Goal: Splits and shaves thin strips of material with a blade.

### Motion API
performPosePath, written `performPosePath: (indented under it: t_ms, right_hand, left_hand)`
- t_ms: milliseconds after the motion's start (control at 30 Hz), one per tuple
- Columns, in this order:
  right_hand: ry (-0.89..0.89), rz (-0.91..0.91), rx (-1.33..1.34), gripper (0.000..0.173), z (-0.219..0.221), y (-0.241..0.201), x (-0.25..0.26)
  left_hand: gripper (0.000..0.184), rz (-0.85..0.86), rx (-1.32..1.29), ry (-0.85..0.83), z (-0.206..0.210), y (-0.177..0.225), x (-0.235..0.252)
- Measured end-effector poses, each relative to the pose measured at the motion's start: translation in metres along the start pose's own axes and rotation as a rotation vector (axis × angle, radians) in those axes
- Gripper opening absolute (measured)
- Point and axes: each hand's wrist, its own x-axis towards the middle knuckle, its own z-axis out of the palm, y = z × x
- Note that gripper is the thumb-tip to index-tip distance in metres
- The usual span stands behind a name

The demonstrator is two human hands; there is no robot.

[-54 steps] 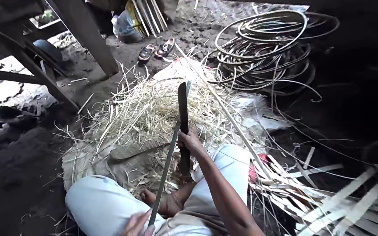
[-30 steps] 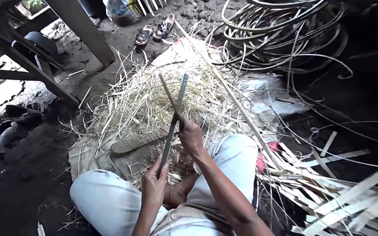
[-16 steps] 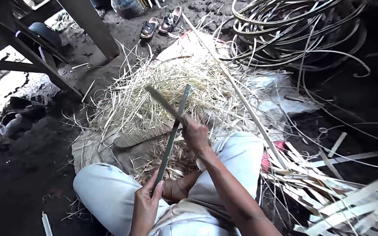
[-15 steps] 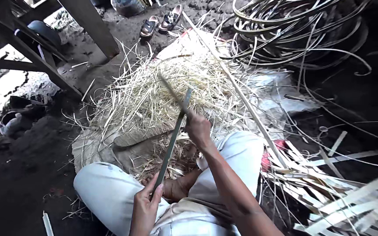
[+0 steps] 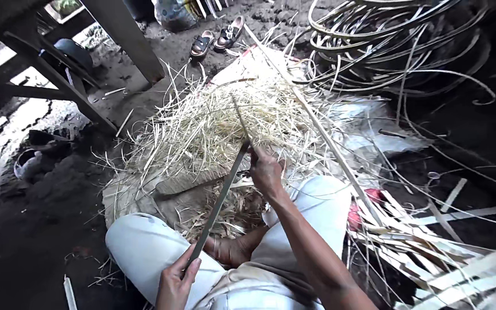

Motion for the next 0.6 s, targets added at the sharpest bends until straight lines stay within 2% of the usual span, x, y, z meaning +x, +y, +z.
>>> performPosePath:
  t_ms: [67, 133, 200, 333, 433, 467, 533, 600]
  right_hand:
    - [-0.034, -0.011, 0.013, 0.026, 0.003, -0.001, -0.01]
    - [-0.068, 0.041, 0.149, 0.03, 0.008, 0.012, -0.003]
    - [-0.105, 0.184, 0.397, 0.033, 0.011, 0.028, 0.003]
    - [-0.152, 0.515, 0.849, 0.04, 0.015, 0.059, -0.005]
    - [-0.144, 0.674, 0.921, 0.016, -0.019, 0.068, 0.005]
    - [-0.109, 0.683, 0.987, 0.016, -0.034, 0.071, 0.012]
    - [-0.055, 0.654, 1.232, 0.029, -0.066, 0.073, 0.019]
    - [-0.03, 0.618, 1.415, 0.039, -0.078, 0.075, 0.011]
  left_hand:
    - [0.036, 0.052, 0.126, 0.037, -0.009, 0.002, 0.004]
    - [0.036, 0.151, 0.27, 0.089, -0.028, 0.007, 0.008]
    - [0.035, 0.278, 0.398, 0.125, -0.057, 0.015, 0.015]
    - [0.035, 0.421, 0.56, 0.076, -0.11, 0.037, 0.029]
    - [0.036, 0.462, 0.577, 0.01, -0.135, 0.048, 0.044]
    - [0.037, 0.465, 0.568, -0.021, -0.141, 0.051, 0.05]
    - [0.038, 0.468, 0.557, -0.073, -0.146, 0.051, 0.064]
    - [0.039, 0.466, 0.56, -0.112, -0.146, 0.046, 0.08]
